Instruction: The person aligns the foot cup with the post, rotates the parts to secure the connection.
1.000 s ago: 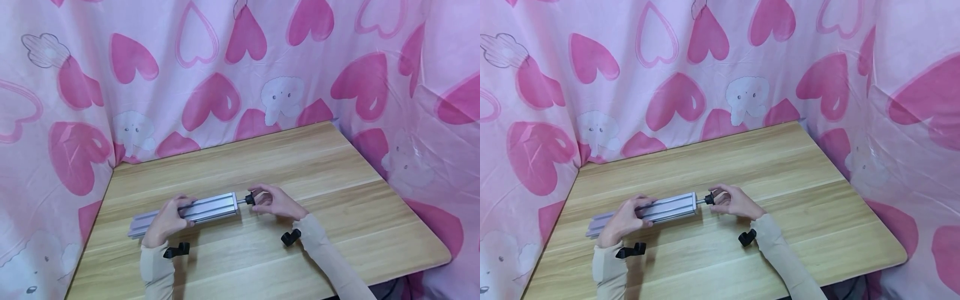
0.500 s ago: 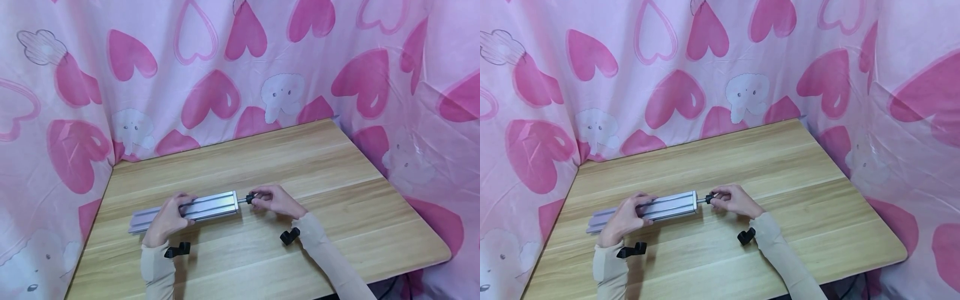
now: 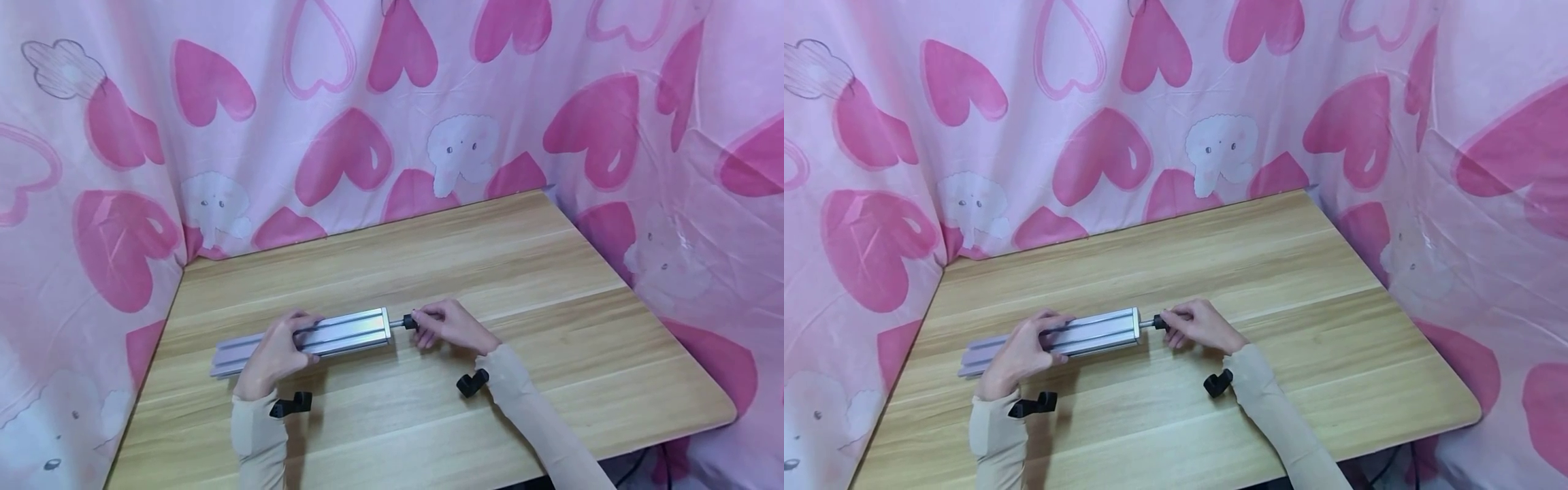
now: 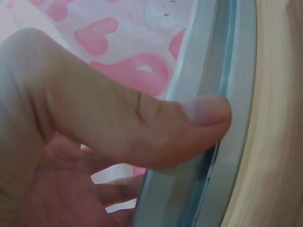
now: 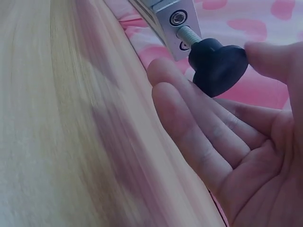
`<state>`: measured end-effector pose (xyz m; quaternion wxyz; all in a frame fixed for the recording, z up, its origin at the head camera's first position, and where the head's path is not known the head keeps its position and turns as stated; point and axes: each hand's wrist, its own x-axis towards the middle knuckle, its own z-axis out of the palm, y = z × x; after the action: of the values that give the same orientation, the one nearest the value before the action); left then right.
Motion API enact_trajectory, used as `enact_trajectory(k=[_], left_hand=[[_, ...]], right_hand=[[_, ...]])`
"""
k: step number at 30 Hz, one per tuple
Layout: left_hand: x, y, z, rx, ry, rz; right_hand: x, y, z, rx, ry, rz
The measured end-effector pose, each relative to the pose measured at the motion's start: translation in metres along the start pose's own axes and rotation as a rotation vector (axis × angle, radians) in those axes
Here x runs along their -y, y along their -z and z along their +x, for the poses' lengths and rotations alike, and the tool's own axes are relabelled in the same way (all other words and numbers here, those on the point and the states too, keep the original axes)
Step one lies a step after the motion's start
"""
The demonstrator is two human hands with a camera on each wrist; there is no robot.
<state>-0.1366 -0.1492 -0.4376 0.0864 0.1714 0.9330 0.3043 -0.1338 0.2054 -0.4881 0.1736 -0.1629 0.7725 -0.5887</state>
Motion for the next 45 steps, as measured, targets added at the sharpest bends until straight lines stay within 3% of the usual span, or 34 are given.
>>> enact_trajectory(k=[5,14,20,24,29,37,45], left_hand=[[0.003,0.000,0.000,-0.027,-0.021,-0.009],[0.004,-0.005,0.004,-0.038,-0.074,-0.015],[0.001,-0.008,0.006,-0.013,-0.101,-0.021],[0.000,-0.003,0.007,0.008,-0.081,-0.035],[-0.001,0.000,0.009,0.033,-0.060,-0.040],[-0.009,-0.013,0.024,0.097,-0.162,-0.016],[0.002,0.002,0.008,0.048,-0.079,-0.022]], right_hand=[[0.001,0.002,0.000,-0.005,0.010,-0.062],[0.000,0.002,-0.008,-0.050,0.139,-0.078],[-0.006,0.000,-0.016,-0.096,0.131,-0.133],[-0.008,0.001,-0.013,-0.100,0.150,-0.140],[-0.006,0.002,-0.011,-0.096,0.109,-0.147],[-0.015,0.012,-0.034,-0.129,0.034,-0.136],[-0.006,0.003,-0.007,-0.016,0.037,-0.059]])
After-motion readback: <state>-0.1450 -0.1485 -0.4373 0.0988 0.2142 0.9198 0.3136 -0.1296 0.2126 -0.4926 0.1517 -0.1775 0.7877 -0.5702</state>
